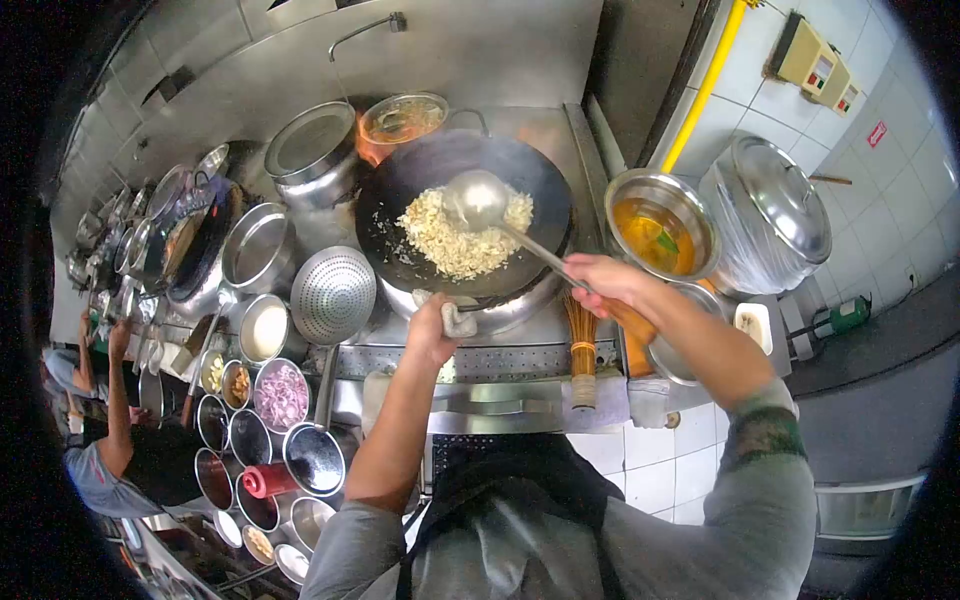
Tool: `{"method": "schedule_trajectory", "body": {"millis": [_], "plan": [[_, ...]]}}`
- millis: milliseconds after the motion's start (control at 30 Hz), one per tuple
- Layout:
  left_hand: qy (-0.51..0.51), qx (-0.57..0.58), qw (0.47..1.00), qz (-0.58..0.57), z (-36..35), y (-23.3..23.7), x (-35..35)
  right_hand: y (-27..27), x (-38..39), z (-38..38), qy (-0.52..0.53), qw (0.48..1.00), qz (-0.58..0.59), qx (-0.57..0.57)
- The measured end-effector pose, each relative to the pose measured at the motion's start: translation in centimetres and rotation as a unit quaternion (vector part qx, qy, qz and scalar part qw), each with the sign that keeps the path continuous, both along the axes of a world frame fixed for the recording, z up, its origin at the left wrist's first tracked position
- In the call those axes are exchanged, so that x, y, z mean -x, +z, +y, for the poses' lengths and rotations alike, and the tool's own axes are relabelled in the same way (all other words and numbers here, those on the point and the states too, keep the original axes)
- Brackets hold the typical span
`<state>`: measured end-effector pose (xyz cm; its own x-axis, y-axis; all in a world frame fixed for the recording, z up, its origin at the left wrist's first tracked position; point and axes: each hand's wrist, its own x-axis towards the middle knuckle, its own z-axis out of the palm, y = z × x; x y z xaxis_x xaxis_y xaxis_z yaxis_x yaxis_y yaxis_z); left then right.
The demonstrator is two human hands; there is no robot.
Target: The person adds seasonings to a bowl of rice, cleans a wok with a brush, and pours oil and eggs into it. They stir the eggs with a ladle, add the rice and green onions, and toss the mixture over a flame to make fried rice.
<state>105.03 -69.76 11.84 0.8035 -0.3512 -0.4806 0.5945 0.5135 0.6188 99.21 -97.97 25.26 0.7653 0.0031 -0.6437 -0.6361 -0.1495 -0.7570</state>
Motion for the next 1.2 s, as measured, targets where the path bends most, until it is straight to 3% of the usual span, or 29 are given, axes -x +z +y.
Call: {"method": "schedule_trajectory", "body": {"millis": [67,167,200,300,333,367,400,467,500,600,633,700,800,833,900,967,1000,1033,1100,1200], "plan": [[-0.011,0.016,1.0,0.006,-0.1,-0.6,-0.8,-0.1,-2.4,0.8,0.102,0.976,-0.053,0.183],[-0.003,0.009,1.0,0.022,0.2,-1.4,-0.4,4.0,-1.2,0.1,0.14,0.958,-0.099,0.23],[0.004,0.007,1.0,0.021,-0.1,-1.2,-0.6,4.2,-1.1,-1.0,0.108,0.985,-0.048,0.128],[-0.001,-0.009,1.0,0.027,0.1,-1.2,-0.9,-0.4,-2.9,-2.3,0.055,0.997,0.024,0.041],[-0.011,0.002,1.0,0.018,0.1,-1.0,-0.9,-0.5,-3.4,-2.1,0.12,0.98,-0.017,0.156],[-0.017,0.011,1.0,0.016,0.4,-0.7,-0.3,-0.8,-2.8,-3.2,0.194,0.928,-0.177,0.264],[-0.025,0.018,0.999,0.016,1.0,-0.2,0.7,-1.4,-1.6,-5.6,0.257,0.837,-0.327,0.356],[-0.007,-0.048,0.998,0.048,1.4,6.5,5.5,4.4,0.6,-8.1,0.299,0.828,-0.285,0.379],[0.003,-0.083,0.994,0.067,1.4,8.8,7.1,9.1,3.3,-7.9,0.278,0.912,-0.076,0.293],[-0.03,0.001,0.998,0.064,0.6,9.4,7.2,7.4,5.1,-10.3,0.298,0.915,-0.013,0.273],[0.015,0.005,0.998,0.063,-0.5,7.3,5.7,5.4,4.6,-10.2,0.314,0.886,-0.142,0.312],[-0.013,0.034,0.999,-0.003,-1.1,1.4,3.7,-0.2,2.9,-9.6,0.328,0.777,-0.387,0.373],[-0.014,-0.041,0.998,-0.04,0.8,-2.5,9.7,-1.0,3.4,-8.0,0.268,0.732,-0.379,0.499],[-0.067,-0.103,0.992,-0.012,2.2,0.0,12.2,-0.1,3.5,-8.7,0.262,0.738,-0.399,0.477],[-0.027,-0.1,0.995,0.009,2.6,4.5,14.3,3.8,6.0,-10.3,0.261,0.753,-0.427,0.428],[0.001,-0.014,0.999,0.046,3.0,5.7,10.2,6.9,8.3,-8.3,0.185,0.867,-0.316,0.337],[-0.012,0.019,0.999,0.037,2.8,9.0,8.2,9.0,8.5,-7.3,0.138,0.906,-0.27,0.297],[0.037,0.025,0.996,0.084,1.9,8.3,6.1,10.8,8.9,-5.4,0.084,0.94,-0.239,0.23],[0.015,0.022,0.997,0.067,0.7,6.8,3.4,12.7,9.5,-1.3,-0.025,0.982,-0.168,0.085],[-0.005,0.042,0.998,0.041,0.0,2.0,0.5,8.5,7.0,-0.6,-0.019,0.99,-0.138,-0.014]]}}
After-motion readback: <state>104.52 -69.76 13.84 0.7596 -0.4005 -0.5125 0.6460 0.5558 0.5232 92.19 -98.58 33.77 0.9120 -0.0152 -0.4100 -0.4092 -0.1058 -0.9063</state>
